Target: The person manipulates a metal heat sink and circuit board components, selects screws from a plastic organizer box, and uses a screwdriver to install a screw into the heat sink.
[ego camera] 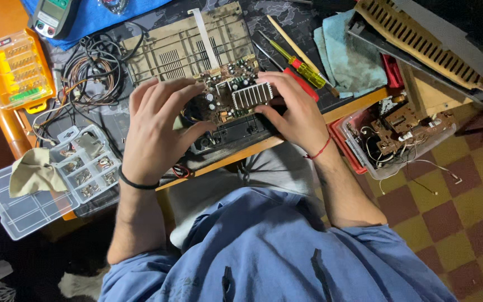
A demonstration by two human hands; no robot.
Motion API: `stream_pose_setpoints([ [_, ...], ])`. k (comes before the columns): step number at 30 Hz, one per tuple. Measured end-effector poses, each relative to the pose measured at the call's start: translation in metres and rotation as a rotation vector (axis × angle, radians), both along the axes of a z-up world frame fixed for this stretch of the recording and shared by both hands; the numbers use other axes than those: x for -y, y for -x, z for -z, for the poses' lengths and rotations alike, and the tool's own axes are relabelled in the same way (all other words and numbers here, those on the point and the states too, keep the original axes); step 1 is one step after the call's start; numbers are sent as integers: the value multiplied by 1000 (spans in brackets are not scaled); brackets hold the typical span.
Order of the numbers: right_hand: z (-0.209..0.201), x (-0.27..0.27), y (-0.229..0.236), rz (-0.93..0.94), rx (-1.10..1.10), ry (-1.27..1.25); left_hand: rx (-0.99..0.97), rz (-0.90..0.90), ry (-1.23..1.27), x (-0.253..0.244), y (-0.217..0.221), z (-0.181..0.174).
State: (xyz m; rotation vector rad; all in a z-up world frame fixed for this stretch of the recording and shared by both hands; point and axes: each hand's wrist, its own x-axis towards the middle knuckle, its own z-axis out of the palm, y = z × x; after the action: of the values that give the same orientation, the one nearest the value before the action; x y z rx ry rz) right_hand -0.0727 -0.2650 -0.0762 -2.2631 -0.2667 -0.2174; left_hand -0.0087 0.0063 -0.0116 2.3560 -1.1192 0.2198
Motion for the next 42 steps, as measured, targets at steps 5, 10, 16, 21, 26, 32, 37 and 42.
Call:
stream_pose_setpoints([
  [5,0,3,-3,36,-59,-42,-7,22,-217,14,-17,12],
  [10,10,7,-8,40,-53,-16,49,9,-359,25,-27,32],
  [16,17,8,-6,29,-8,-24,27,-102,-652,44,-22,54],
  [21,27,11,2,-29,147,-29,180,-163,-575,45,-7,41],
  [26,33,13,8,-50,222,-74,205,-177,-478,44,5,40],
  [32,36,13,10,-97,232,-147,214,-211,-423,40,11,39],
  [37,37,12,10,-81,267,-153,262,-230,-498,38,13,42],
  [42,39,15,11,-82,300,-161,305,-221,-510,37,13,40],
])
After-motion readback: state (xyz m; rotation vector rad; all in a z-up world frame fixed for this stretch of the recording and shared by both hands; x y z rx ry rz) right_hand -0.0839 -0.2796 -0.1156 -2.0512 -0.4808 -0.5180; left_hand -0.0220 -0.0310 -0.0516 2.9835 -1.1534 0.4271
